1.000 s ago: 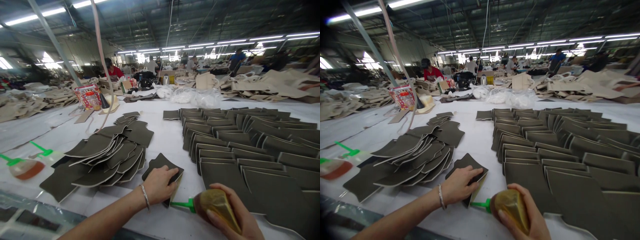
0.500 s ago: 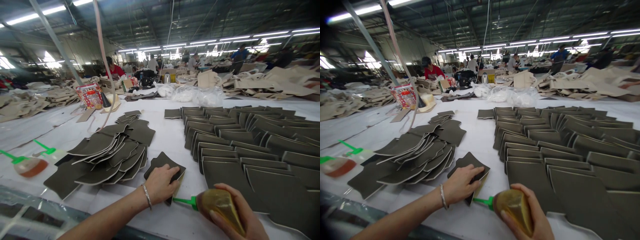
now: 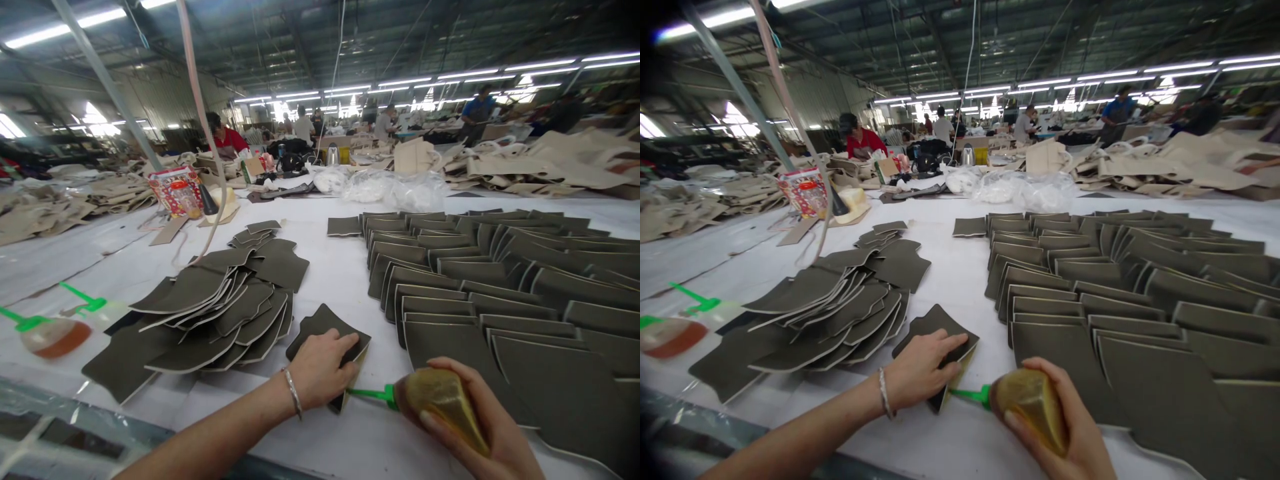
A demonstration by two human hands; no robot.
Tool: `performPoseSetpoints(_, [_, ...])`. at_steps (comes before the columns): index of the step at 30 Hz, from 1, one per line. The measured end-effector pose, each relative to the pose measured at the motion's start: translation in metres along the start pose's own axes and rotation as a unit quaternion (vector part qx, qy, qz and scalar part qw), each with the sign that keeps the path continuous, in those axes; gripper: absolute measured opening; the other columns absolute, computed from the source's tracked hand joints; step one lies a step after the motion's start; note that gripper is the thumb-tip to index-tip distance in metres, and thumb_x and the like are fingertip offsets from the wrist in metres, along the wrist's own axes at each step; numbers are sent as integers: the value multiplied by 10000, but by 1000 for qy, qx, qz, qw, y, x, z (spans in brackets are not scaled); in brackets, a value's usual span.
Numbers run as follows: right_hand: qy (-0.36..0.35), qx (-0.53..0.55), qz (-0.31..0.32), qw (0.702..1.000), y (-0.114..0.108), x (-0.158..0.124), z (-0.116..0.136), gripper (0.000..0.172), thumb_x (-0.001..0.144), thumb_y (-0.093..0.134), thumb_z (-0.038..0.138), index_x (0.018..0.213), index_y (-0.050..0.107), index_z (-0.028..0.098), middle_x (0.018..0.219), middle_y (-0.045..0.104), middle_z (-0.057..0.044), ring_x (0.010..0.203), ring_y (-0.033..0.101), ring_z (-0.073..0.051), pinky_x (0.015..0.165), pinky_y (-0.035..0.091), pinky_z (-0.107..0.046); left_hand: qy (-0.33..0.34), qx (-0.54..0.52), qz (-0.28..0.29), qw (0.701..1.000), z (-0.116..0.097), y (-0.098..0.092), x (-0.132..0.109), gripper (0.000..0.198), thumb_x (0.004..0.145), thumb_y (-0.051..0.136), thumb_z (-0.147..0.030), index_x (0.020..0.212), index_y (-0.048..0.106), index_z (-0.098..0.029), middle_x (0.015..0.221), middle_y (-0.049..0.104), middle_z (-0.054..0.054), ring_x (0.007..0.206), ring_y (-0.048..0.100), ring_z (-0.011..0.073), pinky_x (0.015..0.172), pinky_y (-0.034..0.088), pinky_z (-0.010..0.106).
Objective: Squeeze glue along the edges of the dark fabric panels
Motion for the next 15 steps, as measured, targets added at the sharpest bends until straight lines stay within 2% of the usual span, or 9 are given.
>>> performPoseSetpoints(5, [-55,-53,-50,996,-18,25,-3,459,803,655,521,1176,500,303,1140,545,17,986,550,-204,861,395,-261,12,4,4,1000,1,0,4,462,859,405,-245,1300,531,-301,889,601,35,827,615,222,748,461,313])
performPoseSetpoints(8, [-96,-81,-47,991,-19,27,-1,446,815,658,496,1188,497,312,1140,552,20,996,549,-199,863,397,-260,20,0,4,1000,2,2,6,477,857,382,-223,1300,532,-312,883,604,35,822,615,225,745,457,318])
performPoseSetpoints(12, [-65,-60,-21,996,-14,24,3,381,857,602,488,1181,477,330,1136,542,43,995,543,-175,849,394,-242,19,-2,8,1000,2,2,7,447,853,374,-217,1242,578,-302,861,601,37,822,614,229,742,455,316])
performPoseSetpoints(15, [-73,-68,-40,994,-15,27,8,381,847,613,484,1168,492,318,1127,540,39,986,538,-183,852,391,-250,22,-4,13,1000,1,1,8,464,851,369,-213,1259,571,-302,877,608,42,826,615,233,752,456,322])
Point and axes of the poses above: each hand's wrist, its own x-axis towards the middle knuckle, its own y-axis out of the palm, z = x × y, the point moved 3 cm from there along x, towards the middle knuckle
